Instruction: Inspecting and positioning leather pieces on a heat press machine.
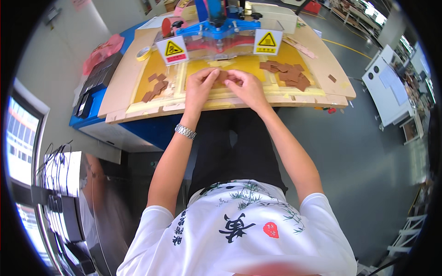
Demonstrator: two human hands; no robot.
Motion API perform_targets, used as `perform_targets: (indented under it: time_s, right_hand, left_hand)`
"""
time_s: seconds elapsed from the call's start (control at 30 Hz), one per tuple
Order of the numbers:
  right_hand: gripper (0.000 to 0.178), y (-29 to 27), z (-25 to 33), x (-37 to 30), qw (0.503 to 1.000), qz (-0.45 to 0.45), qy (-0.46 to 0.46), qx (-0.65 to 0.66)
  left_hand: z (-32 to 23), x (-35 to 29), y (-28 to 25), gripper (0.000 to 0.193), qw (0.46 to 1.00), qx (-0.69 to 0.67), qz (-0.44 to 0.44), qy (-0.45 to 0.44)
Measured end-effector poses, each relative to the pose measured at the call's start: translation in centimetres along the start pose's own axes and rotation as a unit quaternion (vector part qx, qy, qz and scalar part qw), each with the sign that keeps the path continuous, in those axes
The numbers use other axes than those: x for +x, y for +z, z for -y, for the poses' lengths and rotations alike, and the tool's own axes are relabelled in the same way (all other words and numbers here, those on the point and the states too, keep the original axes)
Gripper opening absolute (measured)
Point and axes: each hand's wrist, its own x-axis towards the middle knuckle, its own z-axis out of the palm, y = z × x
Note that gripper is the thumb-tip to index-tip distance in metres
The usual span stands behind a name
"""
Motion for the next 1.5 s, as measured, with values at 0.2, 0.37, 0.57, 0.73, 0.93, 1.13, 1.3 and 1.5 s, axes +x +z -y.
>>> perform_targets:
  time_s: [0.2, 0.37, 0.57, 0.73, 0.93, 1.13, 1.3, 1.5]
  right_hand:
    - [0.027, 1.0, -0.3, 0.4, 0.995, 0.050, 0.026, 0.077]
    - [0.024, 0.9, -0.4, 0.3, 0.984, 0.022, 0.026, 0.175]
    - [0.026, 1.1, -0.4, 1.0, 0.989, -0.031, 0.010, 0.145]
    - [0.030, 1.0, 0.7, 0.8, 0.991, -0.015, 0.006, 0.131]
    - [0.035, 0.7, 0.5, 0.2, 0.993, 0.002, 0.001, 0.117]
    - [0.039, 0.5, 0.7, -0.4, 0.996, -0.009, 0.004, 0.092]
    - [0.039, 0.8, 0.6, -0.4, 0.995, -0.024, -0.011, 0.098]
    - [0.039, 0.5, 0.8, 0.1, 0.996, -0.026, 0.005, 0.080]
  left_hand:
    - [-0.1, -0.2, -0.5, 0.020, 1.000, -0.018, 0.012, -0.005]
    - [-0.1, -0.2, -0.4, 0.025, 1.000, -0.004, 0.007, 0.007]
    - [0.1, -0.3, -0.1, 0.027, 1.000, -0.014, 0.014, 0.013]
    - [-0.1, -0.3, -0.3, 0.029, 1.000, -0.019, 0.013, -0.009]
    - [-0.6, -0.4, -0.2, 0.031, 1.000, 0.003, 0.023, -0.005]
    - [-0.4, -0.5, -0.4, 0.033, 0.999, 0.032, 0.027, 0.003]
    - [-0.3, -0.4, -0.5, 0.038, 0.998, 0.024, 0.050, 0.021]
    - [-0.4, -0.4, -0.2, 0.040, 0.998, 0.029, 0.054, 0.004]
